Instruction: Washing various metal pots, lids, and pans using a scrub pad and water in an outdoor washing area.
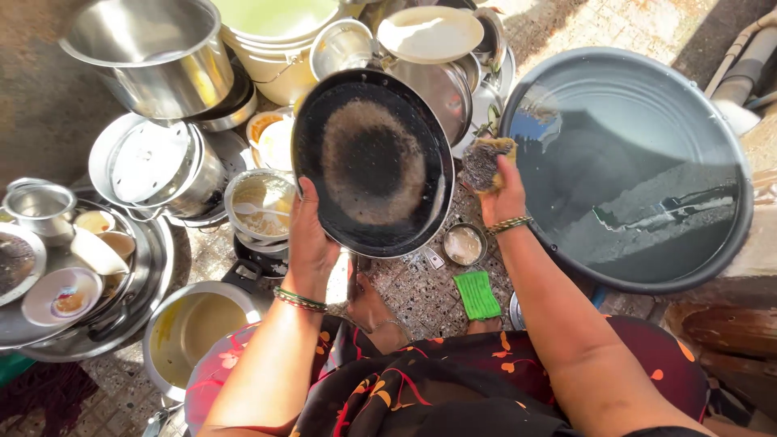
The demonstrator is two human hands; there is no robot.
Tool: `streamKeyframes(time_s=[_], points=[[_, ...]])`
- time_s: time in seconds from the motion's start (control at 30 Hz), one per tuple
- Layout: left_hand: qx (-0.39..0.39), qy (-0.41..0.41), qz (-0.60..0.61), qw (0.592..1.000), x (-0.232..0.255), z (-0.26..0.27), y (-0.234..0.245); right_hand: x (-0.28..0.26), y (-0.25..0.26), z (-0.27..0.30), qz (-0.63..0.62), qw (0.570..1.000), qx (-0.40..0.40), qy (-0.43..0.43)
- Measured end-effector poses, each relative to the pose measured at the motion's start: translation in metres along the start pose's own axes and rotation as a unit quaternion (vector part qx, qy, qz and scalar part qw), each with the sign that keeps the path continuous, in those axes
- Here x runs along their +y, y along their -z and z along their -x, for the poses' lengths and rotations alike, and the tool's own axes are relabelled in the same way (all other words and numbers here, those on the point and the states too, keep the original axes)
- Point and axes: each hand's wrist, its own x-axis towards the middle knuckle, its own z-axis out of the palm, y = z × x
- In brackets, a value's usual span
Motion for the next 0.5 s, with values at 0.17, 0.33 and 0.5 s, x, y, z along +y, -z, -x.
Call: streamKeyframes(time_s=[0.17,0.33,0.5], points=[[-0.002,0.034,-0.013,0.999,-0.031,0.008,0.011,0.022,-0.101,0.06,0.499,0.769,-0.262,0.302],[0.011,0.1,-0.05,0.994,-0.043,0.029,0.0,0.035,-0.106,0.037,0.684,0.547,-0.287,0.388],[-0.012,0.116,-0.041,0.992,-0.034,0.023,-0.014,0.013,-0.138,0.059,0.626,0.579,-0.353,0.385]])
